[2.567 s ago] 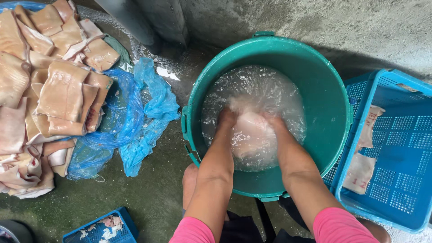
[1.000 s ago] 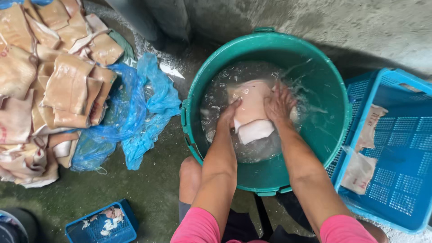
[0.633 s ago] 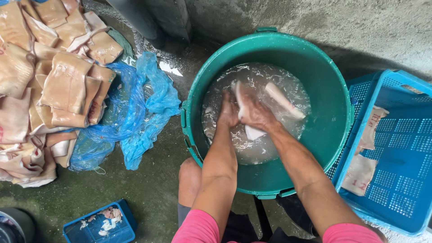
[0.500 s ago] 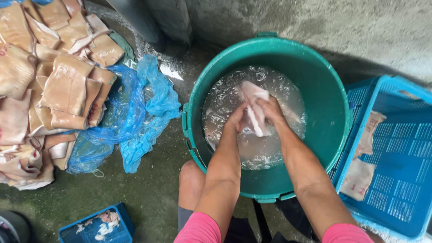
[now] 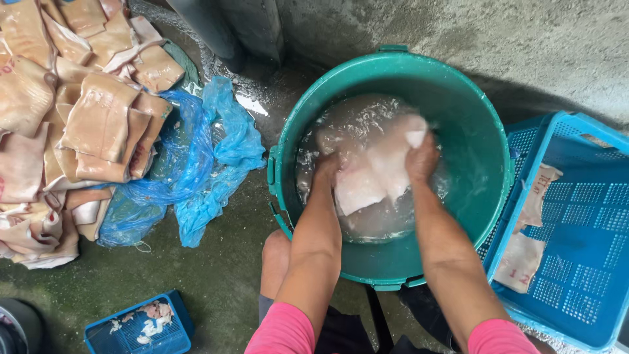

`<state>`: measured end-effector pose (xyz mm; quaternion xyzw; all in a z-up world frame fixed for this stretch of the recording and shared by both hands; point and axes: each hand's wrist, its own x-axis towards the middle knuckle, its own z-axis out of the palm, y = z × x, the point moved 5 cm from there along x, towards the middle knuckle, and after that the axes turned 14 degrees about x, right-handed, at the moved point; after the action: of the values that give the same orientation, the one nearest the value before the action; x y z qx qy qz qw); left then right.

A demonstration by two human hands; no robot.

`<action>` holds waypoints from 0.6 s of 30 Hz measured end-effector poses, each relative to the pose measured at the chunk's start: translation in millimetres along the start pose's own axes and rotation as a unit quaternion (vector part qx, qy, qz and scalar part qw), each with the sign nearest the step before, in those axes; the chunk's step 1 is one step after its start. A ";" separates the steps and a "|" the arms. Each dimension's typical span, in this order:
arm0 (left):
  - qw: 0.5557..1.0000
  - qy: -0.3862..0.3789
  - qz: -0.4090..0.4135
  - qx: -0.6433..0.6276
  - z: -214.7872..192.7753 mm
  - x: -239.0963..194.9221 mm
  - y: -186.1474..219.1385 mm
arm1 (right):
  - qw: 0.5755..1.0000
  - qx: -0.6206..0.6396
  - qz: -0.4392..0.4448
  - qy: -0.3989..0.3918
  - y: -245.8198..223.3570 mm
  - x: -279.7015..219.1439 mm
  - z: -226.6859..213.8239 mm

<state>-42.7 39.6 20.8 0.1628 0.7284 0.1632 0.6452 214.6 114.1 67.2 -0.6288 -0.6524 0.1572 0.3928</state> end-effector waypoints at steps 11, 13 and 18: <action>0.948 -0.132 0.044 -0.287 -6.7 -27.6 24.3 | 0.915 0.059 -0.146 -0.371 -125.5 -70.4 74.4; 0.960 -0.168 0.035 -0.220 -2.2 -25.4 21.9 | 0.873 0.115 0.058 -0.470 -77.2 -55.3 87.6; 0.983 0.071 0.113 -0.129 2.2 -8.5 0.5 | 0.809 0.052 0.383 -0.442 3.8 -52.2 56.8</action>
<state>-39.5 36.2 28.3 0.1479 0.7222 0.3386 0.5847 171.7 81.8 11.6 -0.6686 -0.4526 0.5900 0.0019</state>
